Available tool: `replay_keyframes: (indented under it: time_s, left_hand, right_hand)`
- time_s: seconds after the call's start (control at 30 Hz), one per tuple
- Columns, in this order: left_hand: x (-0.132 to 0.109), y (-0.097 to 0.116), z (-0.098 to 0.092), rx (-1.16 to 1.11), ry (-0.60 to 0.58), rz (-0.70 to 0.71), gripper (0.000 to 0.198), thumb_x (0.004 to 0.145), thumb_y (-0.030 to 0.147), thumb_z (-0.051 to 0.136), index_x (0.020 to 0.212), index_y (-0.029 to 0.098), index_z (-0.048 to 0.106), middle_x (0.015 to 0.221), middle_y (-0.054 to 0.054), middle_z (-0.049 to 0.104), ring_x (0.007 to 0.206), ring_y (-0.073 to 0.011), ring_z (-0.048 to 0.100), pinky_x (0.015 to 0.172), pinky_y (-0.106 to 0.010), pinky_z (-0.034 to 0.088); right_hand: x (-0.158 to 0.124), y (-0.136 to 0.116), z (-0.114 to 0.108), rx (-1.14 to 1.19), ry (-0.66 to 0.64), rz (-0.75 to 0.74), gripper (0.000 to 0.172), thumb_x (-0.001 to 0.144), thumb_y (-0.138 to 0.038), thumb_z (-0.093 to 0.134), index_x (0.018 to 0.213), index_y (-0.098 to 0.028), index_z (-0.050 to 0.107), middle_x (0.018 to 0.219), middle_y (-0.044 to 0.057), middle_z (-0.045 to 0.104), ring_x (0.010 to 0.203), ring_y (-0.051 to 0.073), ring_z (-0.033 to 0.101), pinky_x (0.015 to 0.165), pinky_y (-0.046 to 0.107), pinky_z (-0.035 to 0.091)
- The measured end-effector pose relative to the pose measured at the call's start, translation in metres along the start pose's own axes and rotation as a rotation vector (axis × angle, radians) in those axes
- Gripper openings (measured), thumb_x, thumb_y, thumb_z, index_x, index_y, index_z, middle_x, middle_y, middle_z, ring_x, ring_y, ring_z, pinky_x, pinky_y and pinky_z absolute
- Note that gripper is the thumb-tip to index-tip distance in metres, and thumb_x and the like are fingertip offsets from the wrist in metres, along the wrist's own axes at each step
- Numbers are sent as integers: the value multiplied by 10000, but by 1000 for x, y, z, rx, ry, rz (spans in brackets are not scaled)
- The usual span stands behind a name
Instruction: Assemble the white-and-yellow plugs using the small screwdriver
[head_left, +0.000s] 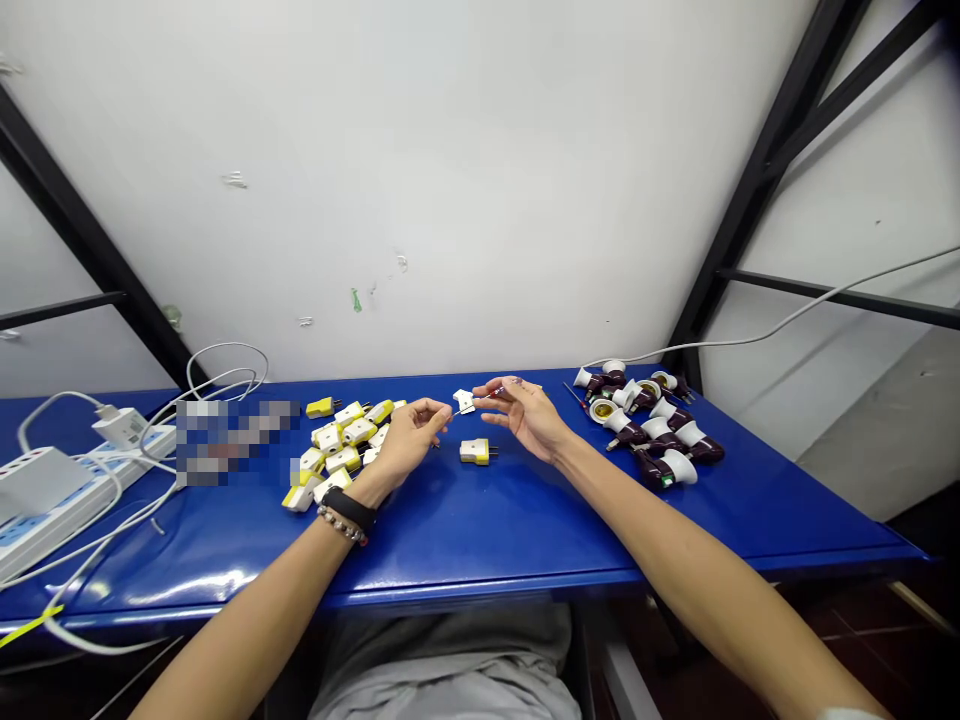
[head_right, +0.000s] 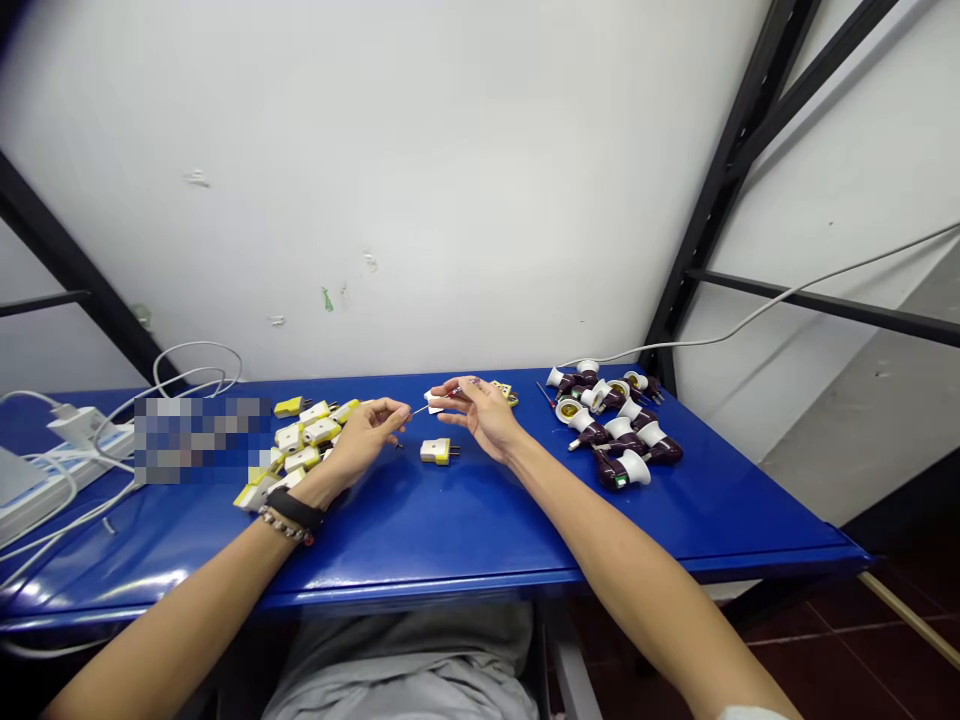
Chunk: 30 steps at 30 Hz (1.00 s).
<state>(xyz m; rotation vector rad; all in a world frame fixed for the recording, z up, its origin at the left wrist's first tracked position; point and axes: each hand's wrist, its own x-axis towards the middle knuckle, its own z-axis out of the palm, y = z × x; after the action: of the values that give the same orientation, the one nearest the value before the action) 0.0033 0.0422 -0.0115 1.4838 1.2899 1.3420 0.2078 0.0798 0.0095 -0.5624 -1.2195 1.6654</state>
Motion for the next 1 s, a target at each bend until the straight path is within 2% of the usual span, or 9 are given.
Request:
replay_keyframes:
  time_s: [0.17, 0.33, 0.53, 0.7, 1.0]
  left_hand:
    - [0, 0, 0, -46, 38, -18, 520, 699, 640, 742, 866, 152, 679, 800, -45, 679, 730, -161, 601, 586, -241, 468]
    - [0, 1, 1, -89, 14, -29, 518, 671, 603, 788, 896, 145, 699, 834, -64, 708, 745, -165, 608, 600, -243, 470]
    - [0, 1, 0, -90, 74, -42, 569, 652, 655, 774, 919, 156, 707, 862, -69, 718, 769, -181, 625, 599, -250, 470]
    - [1, -1, 0, -62, 51, -25, 543, 676, 643, 765, 912, 156, 720, 864, -76, 733, 779, -192, 631, 618, -263, 474]
    - [-2, -1, 5, -88, 12, -9, 487, 722, 595, 763, 908, 148, 709, 826, -70, 722, 712, -165, 613, 589, -247, 463]
  right_hand:
    - [0, -4, 1, 28, 17, -20, 231, 916, -411, 641, 880, -185, 671, 1056, 89, 746, 975, 201, 723, 807, 309, 570]
    - [-1, -5, 3, 40, 8, -2, 217, 921, -388, 633, 868, -184, 681, 1072, 91, 746, 970, 198, 719, 805, 307, 574]
    - [-1, -6, 3, 39, 33, -30, 218, 926, -386, 623, 867, -184, 682, 1055, 86, 750, 978, 200, 724, 815, 309, 576]
    - [0, -6, 0, -1, 14, -32, 232, 924, -418, 630, 887, -193, 672, 1082, 87, 747, 989, 205, 726, 807, 305, 573]
    - [-2, -8, 3, -18, -8, -70, 277, 876, -464, 693, 883, -188, 668, 1033, 75, 750, 906, 181, 733, 764, 279, 582]
